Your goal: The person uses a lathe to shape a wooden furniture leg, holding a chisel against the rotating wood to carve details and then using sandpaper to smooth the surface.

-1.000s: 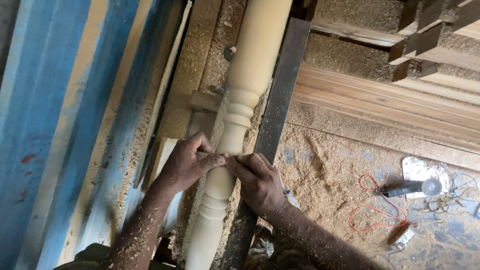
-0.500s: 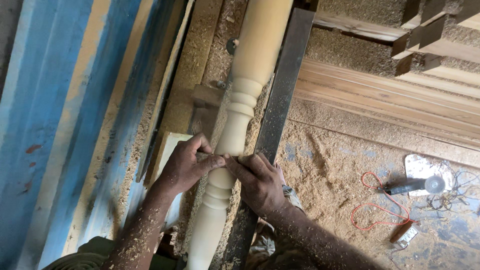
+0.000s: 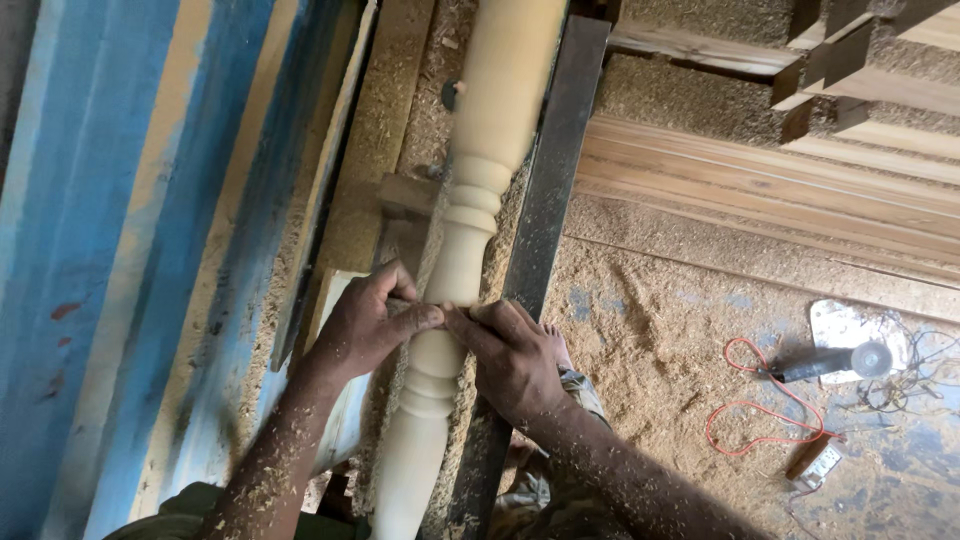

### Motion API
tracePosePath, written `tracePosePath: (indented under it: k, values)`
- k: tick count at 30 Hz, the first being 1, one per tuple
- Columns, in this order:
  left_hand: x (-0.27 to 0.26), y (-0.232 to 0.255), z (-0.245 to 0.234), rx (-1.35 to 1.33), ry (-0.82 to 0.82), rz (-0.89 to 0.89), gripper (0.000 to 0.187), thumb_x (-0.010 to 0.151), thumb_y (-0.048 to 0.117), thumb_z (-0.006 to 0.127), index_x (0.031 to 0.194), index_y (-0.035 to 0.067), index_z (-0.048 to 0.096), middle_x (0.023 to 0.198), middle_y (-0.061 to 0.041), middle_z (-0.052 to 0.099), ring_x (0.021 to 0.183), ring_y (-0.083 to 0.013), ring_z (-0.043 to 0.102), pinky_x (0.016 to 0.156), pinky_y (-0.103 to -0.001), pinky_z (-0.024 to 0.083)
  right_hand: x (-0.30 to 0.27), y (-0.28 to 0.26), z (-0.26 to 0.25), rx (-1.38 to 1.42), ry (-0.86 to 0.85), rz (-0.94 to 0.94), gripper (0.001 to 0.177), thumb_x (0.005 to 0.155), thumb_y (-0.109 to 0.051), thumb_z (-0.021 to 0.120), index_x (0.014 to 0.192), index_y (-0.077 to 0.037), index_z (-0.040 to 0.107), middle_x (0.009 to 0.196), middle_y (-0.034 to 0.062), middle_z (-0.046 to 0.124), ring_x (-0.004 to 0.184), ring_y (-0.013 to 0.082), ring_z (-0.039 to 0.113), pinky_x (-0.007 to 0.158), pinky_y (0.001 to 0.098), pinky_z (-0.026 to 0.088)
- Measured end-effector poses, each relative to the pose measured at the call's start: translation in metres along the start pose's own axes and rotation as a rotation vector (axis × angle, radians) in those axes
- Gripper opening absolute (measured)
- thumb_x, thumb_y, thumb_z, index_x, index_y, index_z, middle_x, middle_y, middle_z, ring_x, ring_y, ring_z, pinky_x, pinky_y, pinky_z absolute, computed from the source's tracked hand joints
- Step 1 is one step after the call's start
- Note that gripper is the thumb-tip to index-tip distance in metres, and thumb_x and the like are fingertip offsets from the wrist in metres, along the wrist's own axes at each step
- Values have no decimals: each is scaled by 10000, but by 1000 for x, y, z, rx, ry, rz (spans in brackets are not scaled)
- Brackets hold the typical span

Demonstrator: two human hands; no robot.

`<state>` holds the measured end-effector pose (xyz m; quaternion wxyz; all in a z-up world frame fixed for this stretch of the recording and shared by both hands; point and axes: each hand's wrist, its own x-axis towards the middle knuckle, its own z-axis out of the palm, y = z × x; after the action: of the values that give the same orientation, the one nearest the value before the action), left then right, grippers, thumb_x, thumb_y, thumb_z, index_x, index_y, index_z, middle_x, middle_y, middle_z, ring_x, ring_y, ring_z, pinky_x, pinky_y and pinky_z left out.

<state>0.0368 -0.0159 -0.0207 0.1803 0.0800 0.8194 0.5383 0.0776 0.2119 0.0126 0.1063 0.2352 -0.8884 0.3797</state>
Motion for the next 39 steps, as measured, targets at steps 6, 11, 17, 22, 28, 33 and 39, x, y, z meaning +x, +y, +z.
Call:
tracePosePath:
  k: [6,11,17,22,28,33,39]
  values:
    - [21,5,-3,-18,3,-61,462,825,475,800,871,91,547,806,-34,600,732,-110,583,618,-293,509,22,6,-12,-39,-51,50,462,826,43,717,1240,-160,750,979,8,643,895,153,665,609,254,585]
    - [35,3,-4,-10,18,-65,426,811,408,831,856,90,551,796,-29,593,740,-112,559,634,-295,493,35,14,-15,24,-36,48,498,793,33,728,1253,-155,734,993,19,631,907,203,661,694,322,592]
    - [45,-4,-4,-24,5,-63,423,840,399,822,844,97,525,792,-21,572,752,-102,541,647,-288,495,42,23,-12,11,-65,50,572,755,70,719,1287,-143,727,977,25,618,852,208,630,635,317,570]
    - [48,-3,-3,-67,28,-49,411,832,381,828,847,94,534,804,-19,572,765,-102,533,651,-293,490,46,24,-13,4,-83,58,579,739,60,725,1284,-134,726,982,27,603,871,211,623,645,327,572]
    - [52,-3,-5,-66,27,-137,413,831,406,814,862,84,557,806,-28,594,762,-107,576,644,-289,519,48,34,-10,-3,-71,2,545,754,54,742,1277,-96,713,1024,53,592,915,219,617,727,310,603]
    - [59,25,-3,-78,72,-124,444,838,463,791,864,75,577,806,-30,693,785,-100,663,657,-287,529,43,52,1,55,-35,-52,456,837,-19,781,1286,-49,707,1009,59,594,866,209,602,703,302,595]
    - [23,124,11,364,391,-466,480,815,516,769,885,66,619,723,-83,664,649,-193,652,594,-344,509,38,45,-41,330,-3,470,428,926,-171,744,1337,-56,706,963,95,633,832,208,595,585,304,563]
